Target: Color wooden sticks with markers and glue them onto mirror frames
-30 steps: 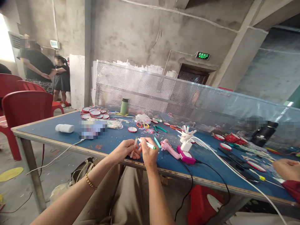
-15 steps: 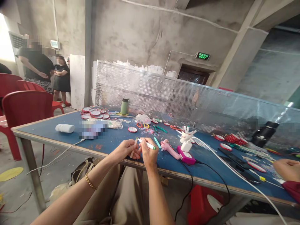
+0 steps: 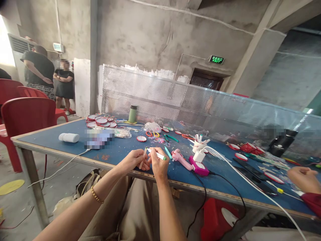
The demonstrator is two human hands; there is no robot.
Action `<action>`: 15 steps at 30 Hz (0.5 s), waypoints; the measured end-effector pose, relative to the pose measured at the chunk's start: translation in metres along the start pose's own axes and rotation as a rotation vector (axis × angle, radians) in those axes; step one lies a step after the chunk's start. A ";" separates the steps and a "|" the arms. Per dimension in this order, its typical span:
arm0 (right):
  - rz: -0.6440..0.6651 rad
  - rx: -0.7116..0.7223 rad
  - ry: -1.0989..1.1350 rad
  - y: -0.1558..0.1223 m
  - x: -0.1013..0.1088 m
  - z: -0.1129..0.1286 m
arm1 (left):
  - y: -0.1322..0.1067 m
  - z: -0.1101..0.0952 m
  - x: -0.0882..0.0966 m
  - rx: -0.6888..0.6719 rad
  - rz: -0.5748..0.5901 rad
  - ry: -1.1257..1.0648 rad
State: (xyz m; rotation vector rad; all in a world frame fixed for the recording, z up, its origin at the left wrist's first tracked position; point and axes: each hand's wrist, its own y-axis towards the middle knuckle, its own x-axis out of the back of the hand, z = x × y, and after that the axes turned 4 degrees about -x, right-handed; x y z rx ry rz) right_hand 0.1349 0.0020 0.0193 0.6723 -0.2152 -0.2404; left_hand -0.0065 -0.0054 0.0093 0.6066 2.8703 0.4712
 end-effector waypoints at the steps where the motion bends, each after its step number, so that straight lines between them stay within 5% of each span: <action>1: -0.007 0.000 -0.002 0.000 0.000 0.000 | 0.000 0.000 0.000 0.002 0.001 0.000; 15: -0.022 0.002 0.004 0.000 0.000 -0.001 | 0.001 0.002 0.001 0.003 0.003 0.003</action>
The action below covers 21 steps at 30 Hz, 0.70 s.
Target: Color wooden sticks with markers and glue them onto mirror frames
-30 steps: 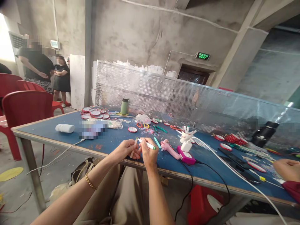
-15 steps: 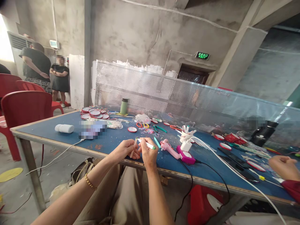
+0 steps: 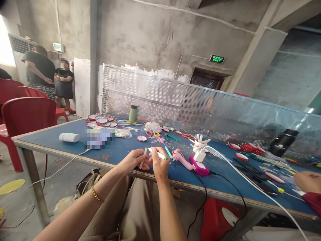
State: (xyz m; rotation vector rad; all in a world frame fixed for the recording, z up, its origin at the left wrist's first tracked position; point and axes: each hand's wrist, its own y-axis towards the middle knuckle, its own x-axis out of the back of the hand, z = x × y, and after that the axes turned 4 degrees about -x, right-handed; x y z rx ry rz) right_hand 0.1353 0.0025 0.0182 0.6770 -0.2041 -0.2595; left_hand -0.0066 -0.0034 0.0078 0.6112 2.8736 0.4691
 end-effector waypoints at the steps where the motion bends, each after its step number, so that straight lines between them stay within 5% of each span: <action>1: -0.003 0.002 -0.002 0.000 0.000 0.000 | 0.000 0.000 0.000 0.000 0.001 0.000; 21: 0.017 -0.011 -0.004 0.000 0.000 -0.001 | -0.001 -0.003 -0.001 0.005 0.001 -0.008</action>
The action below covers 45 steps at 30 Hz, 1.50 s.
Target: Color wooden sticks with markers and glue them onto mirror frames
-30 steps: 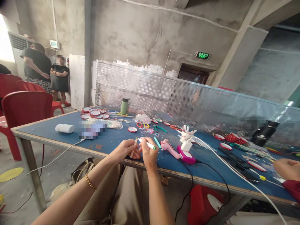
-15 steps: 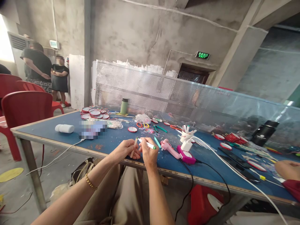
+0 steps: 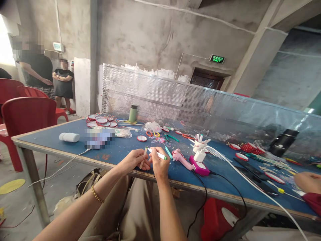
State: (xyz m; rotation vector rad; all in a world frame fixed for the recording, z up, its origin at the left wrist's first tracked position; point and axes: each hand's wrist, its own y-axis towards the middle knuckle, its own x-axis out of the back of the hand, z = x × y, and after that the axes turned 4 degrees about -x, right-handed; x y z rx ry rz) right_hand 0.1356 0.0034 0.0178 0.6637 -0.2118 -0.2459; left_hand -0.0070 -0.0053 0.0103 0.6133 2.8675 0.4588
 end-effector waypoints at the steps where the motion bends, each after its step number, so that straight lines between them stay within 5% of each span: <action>1: -0.002 0.000 0.000 0.000 0.000 0.000 | 0.000 0.000 0.000 0.000 0.000 -0.002; 45: 0.004 0.024 0.007 0.001 0.000 -0.001 | 0.001 0.003 0.001 -0.006 0.008 -0.003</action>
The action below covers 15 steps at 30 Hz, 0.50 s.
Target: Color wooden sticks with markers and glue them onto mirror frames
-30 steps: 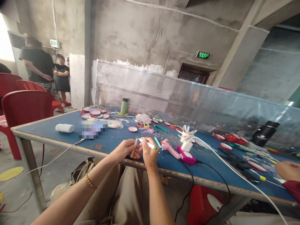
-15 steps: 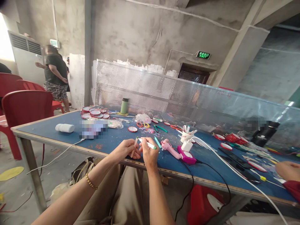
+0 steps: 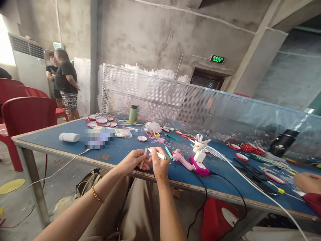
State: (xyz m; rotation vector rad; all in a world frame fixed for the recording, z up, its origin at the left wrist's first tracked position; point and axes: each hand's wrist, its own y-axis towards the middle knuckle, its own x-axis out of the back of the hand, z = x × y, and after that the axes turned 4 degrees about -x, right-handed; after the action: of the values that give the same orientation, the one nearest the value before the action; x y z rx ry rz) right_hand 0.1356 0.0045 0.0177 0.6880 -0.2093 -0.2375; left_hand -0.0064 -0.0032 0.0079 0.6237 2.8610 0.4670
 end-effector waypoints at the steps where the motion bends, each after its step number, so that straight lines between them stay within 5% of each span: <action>1: 0.003 0.000 0.000 0.000 0.000 0.000 | 0.000 0.000 0.000 0.000 -0.001 0.000; 15: 0.007 -0.001 0.002 -0.002 0.000 0.001 | -0.001 -0.002 0.000 -0.007 -0.004 0.005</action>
State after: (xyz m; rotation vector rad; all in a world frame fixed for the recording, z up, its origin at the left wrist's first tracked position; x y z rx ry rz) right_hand 0.1354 0.0029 0.0173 0.6863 -0.2093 -0.2305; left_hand -0.0068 -0.0046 0.0092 0.6168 2.8636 0.4789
